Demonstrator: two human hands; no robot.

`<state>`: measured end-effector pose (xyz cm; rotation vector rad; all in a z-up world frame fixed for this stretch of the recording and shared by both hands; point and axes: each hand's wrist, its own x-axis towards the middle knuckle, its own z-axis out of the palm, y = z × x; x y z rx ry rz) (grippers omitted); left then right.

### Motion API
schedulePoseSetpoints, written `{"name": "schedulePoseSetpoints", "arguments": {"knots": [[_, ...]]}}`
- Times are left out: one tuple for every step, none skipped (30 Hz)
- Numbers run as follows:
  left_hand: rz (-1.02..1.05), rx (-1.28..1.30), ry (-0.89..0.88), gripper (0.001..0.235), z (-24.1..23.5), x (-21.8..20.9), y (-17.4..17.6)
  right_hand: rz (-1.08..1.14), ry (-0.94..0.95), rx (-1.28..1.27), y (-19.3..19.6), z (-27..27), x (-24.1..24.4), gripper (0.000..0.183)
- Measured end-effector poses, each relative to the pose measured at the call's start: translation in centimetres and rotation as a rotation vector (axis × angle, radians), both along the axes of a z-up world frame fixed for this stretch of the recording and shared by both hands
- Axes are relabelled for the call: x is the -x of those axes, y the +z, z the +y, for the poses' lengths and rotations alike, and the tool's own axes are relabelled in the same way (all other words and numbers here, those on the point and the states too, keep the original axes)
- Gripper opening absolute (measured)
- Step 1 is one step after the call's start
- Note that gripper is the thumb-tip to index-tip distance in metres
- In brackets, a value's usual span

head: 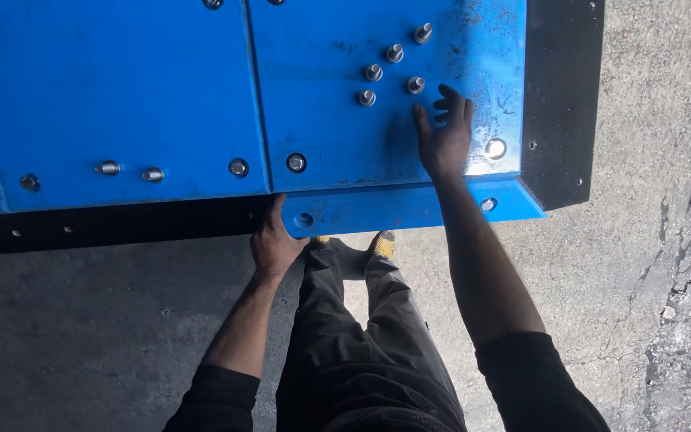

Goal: The person removes bolts from blue steel plates bolted onto a black frame, lifts the plates off, and carries them to a stack on a wooden pallet, adding them to the pile. They walk between the frame and the stack handling the plates one at a time.

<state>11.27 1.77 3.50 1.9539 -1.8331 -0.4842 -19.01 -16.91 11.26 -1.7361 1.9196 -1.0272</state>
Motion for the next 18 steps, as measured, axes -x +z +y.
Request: {"name": "schedulePoseSetpoints", "arguments": {"knots": [[-0.003, -0.01, 0.019, 0.114, -0.4, -0.4, 0.0, -0.003, 0.019, -0.01, -1.4, -1.8, -0.5, 0.044], [0.018, -0.032, -0.01, 0.116, -0.1, -0.7, 0.1, 0.095, -0.01, 0.006, -3.0, -2.7, -0.8, 0.038], [0.041, -0.053, -0.038, 0.117, 0.2, -1.0, 0.3, 0.193, -0.036, 0.025, -4.6, -3.6, -1.2, 0.032], [0.038, -0.06, -0.024, 0.117, 0.3, -1.8, -0.8, 0.19, -0.021, 0.019, -5.3, -3.4, -1.5, 0.032], [0.056, -0.058, -0.067, 0.116, 0.5, -2.6, -1.9, 0.193, -0.041, 0.047, -6.0, -3.3, -1.8, 0.026], [0.077, -0.058, -0.115, 0.114, 0.6, -3.1, -2.8, 0.2, -0.066, 0.073, -6.5, -3.1, -1.6, 0.021], [0.078, -0.066, -0.106, 0.114, 0.5, -3.8, -2.9, 0.201, -0.057, 0.066, -5.9, -2.2, -2.4, 0.021], [0.089, -0.052, -0.155, 0.115, 0.7, -4.3, -2.9, 0.11, -0.016, 0.114, -5.2, -0.7, -2.8, 0.02], [0.1, -0.037, -0.204, 0.116, 1.0, -4.7, -2.8, 0.018, 0.025, 0.161, -4.5, 0.9, -3.2, 0.02], [0.104, -0.038, -0.199, 0.116, 1.0, -4.9, -2.7, 0.021, 0.03, 0.159, -2.9, 2.9, -4.8, 0.02], [0.101, -0.022, -0.215, 0.12, 0.9, -5.0, -2.6, -0.223, -0.01, -0.013, -1.3, 4.9, -6.3, 0.021], [0.095, -0.003, -0.231, 0.124, 0.7, -5.1, -2.4, -0.467, -0.046, -0.186, 0.3, 6.9, -7.9, 0.022], [0.097, 0.0, -0.225, 0.124, 0.6, -5.3, -3.1, -0.465, -0.039, -0.185, 0.4, 8.5, -9.0, 0.022], [0.105, -0.016, -0.232, 0.123, 0.9, -5.2, -3.6, -0.492, -0.014, -0.309, 0.6, 10.6, -9.9, 0.022], [0.114, -0.032, -0.238, 0.122, 1.2, -5.1, -4.2, -0.519, 0.013, -0.433, 0.8, 12.7, -10.6, 0.022], [0.116, -0.032, -0.237, 0.122, 1.2, -5.2, -4.2, -0.518, 0.014, -0.434, 0.2, 14.2, -11.7, 0.022], [0.124, -0.05, -0.243, 0.121, 1.3, -5.3, -4.1, -0.505, -0.035, -0.512, -0.3, 15.7, -12.8, 0.022], [0.132, -0.066, -0.248, 0.121, 1.2, -5.3, -4.1, -0.493, -0.083, -0.59, -0.9, 17.1, -13.7, 0.022]]}}
